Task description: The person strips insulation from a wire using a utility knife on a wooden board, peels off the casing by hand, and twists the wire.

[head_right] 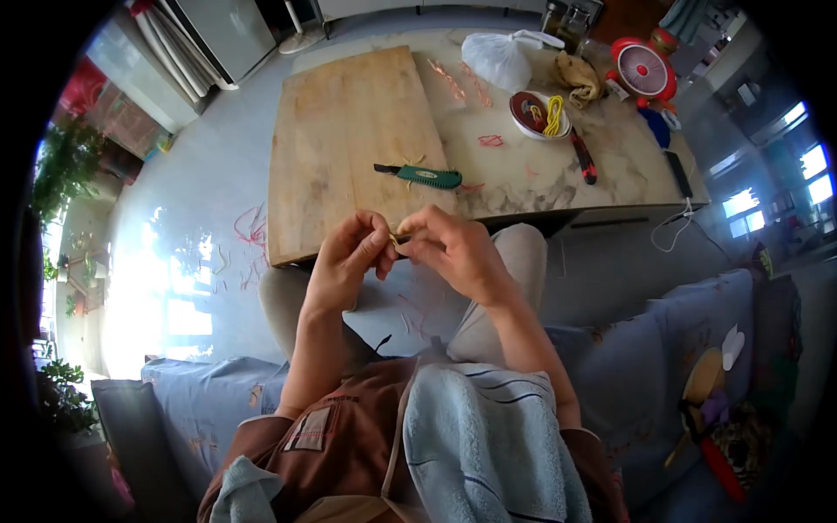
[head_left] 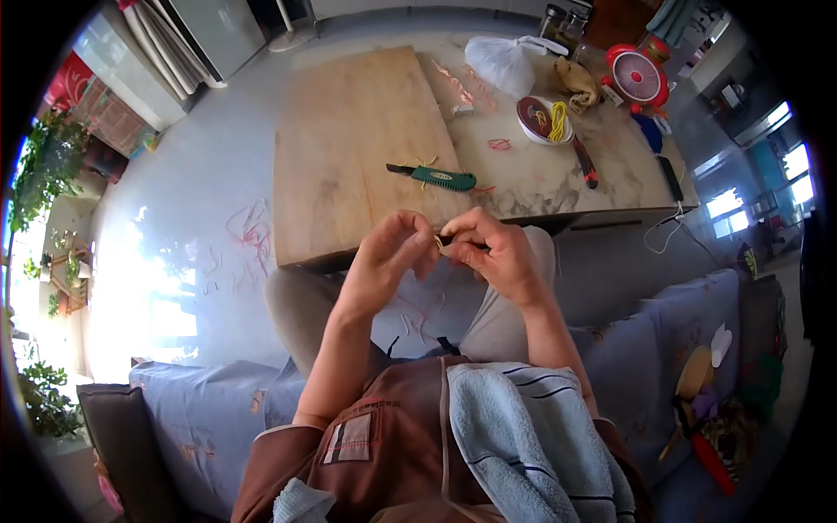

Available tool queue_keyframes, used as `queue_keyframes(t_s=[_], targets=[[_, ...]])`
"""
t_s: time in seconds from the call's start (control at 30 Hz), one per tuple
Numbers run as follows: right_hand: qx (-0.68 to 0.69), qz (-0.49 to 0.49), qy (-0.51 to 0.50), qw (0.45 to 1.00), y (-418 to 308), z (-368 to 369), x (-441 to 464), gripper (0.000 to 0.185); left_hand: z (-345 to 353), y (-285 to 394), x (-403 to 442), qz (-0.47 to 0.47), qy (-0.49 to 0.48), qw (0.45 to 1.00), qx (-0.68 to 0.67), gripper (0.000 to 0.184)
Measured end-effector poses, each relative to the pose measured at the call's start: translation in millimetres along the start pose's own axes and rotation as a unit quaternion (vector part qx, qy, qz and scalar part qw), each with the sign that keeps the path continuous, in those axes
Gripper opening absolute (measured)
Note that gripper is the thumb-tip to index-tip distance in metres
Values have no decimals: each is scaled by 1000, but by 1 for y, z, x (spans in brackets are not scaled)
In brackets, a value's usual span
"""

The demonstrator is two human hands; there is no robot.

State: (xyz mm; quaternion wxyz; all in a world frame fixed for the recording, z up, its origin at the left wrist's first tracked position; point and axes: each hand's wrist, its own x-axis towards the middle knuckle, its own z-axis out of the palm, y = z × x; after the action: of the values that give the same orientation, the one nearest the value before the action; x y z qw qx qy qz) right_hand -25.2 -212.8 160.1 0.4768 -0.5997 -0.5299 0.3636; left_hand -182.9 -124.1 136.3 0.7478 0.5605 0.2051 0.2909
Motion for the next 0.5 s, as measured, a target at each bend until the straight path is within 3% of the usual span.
queue_keyframes(t_s=[0.07,0.1,0.2,0.3,0.43,0.5], targets=[[-138,-159,12,978,17,0,7,17,-1,3,-3,-86,5,996,-10,18],[-205,-239,21,949,24,-1,10,20,-8,-4,-1,-83,-42,995,22,22],[-194,-186,8,963,28,-1,10,25,-9,-17,-5,-75,-48,996,-25,25],[-210,-276,68,935,23,6,13,28,-4,-35,-5,1,4,989,-150,25],[-73,-181,127,973,15,43,0,22,21,-48,-8,93,100,988,-70,27],[-31,-190,153,969,29,47,3,20,29,-52,-10,117,128,984,-32,27]])
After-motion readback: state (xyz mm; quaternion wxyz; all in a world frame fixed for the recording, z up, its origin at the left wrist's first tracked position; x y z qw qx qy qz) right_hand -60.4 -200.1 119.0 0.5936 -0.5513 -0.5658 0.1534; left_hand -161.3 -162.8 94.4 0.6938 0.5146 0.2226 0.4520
